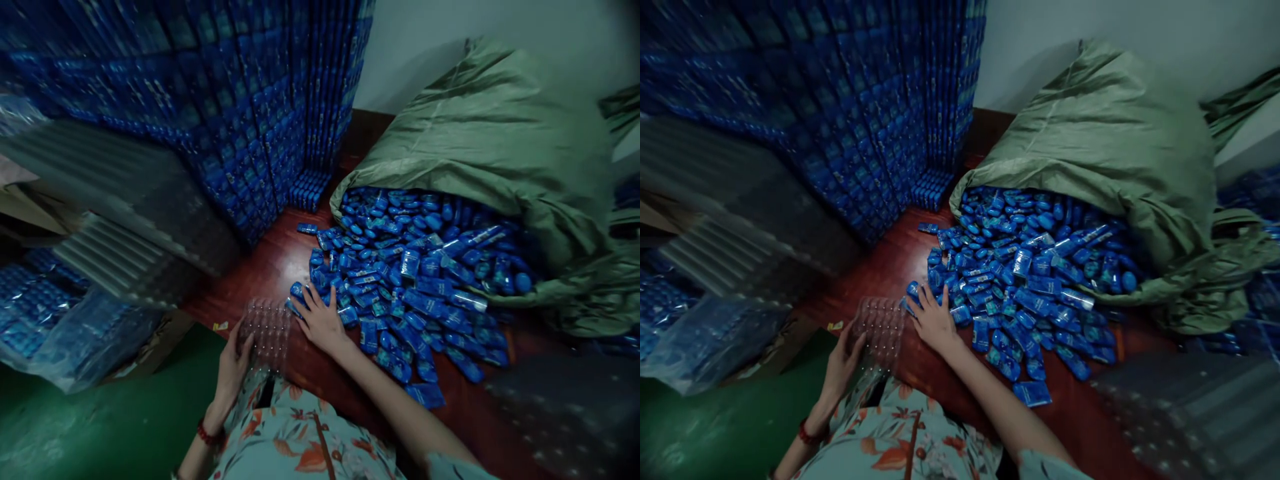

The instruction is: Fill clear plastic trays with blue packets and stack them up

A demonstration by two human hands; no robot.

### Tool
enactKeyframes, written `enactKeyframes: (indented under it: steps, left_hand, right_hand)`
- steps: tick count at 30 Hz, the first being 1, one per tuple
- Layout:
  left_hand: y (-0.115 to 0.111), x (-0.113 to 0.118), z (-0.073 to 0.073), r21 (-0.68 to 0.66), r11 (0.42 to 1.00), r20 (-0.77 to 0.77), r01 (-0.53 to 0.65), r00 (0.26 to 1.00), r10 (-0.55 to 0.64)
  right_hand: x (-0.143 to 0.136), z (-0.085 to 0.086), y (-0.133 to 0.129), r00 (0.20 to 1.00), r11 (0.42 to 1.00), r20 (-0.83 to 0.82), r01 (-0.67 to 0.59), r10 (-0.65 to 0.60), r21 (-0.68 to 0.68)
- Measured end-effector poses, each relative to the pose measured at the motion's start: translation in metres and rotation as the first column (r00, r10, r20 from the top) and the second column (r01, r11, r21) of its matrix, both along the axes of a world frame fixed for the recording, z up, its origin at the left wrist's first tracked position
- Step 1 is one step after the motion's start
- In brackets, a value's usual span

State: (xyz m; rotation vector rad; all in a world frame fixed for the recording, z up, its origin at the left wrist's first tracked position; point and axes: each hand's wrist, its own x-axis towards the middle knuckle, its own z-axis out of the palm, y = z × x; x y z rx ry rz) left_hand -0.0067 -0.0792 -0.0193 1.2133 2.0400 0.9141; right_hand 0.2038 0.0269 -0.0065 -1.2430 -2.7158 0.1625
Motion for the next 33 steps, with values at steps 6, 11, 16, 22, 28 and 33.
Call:
enactKeyframes:
  steps: [6,11,16,22,28,33]
  left_hand:
    - [0.005,0.02,-0.005,0.005,0.991,-0.246,0.136,0.96,-0.131]
    - [0.012,0.056,0.008,-0.165,0.951,-0.365,0.261,0.88,-0.305]
    - [0.015,0.059,0.021,-0.234,0.896,-0.456,0.376,0.772,-0.443]
    - [0.02,0.045,0.015,-0.094,0.761,-0.571,0.642,0.592,-0.569]
    - [0.031,0.066,-0.004,-0.176,0.72,-0.647,0.672,0.472,-0.598]
    - [0.022,0.067,0.005,-0.243,0.862,-0.661,0.444,0.575,-0.482]
  right_hand:
    - [0.002,-0.008,0.039,0.993,0.989,-0.002,0.116,-0.116,0.089]
    - [0.004,-0.004,0.071,0.99,0.984,-0.009,0.139,-0.139,0.113]
    - [0.04,0.022,0.063,0.971,0.996,-0.239,0.025,-0.004,0.083]
    - [0.078,0.036,-0.002,0.692,0.919,-0.624,0.377,-0.363,-0.116]
    - [0.057,0.011,-0.009,0.853,0.912,-0.333,0.339,-0.402,-0.231]
    - [0.043,0.009,0.007,0.903,0.897,-0.047,0.418,-0.428,-0.144]
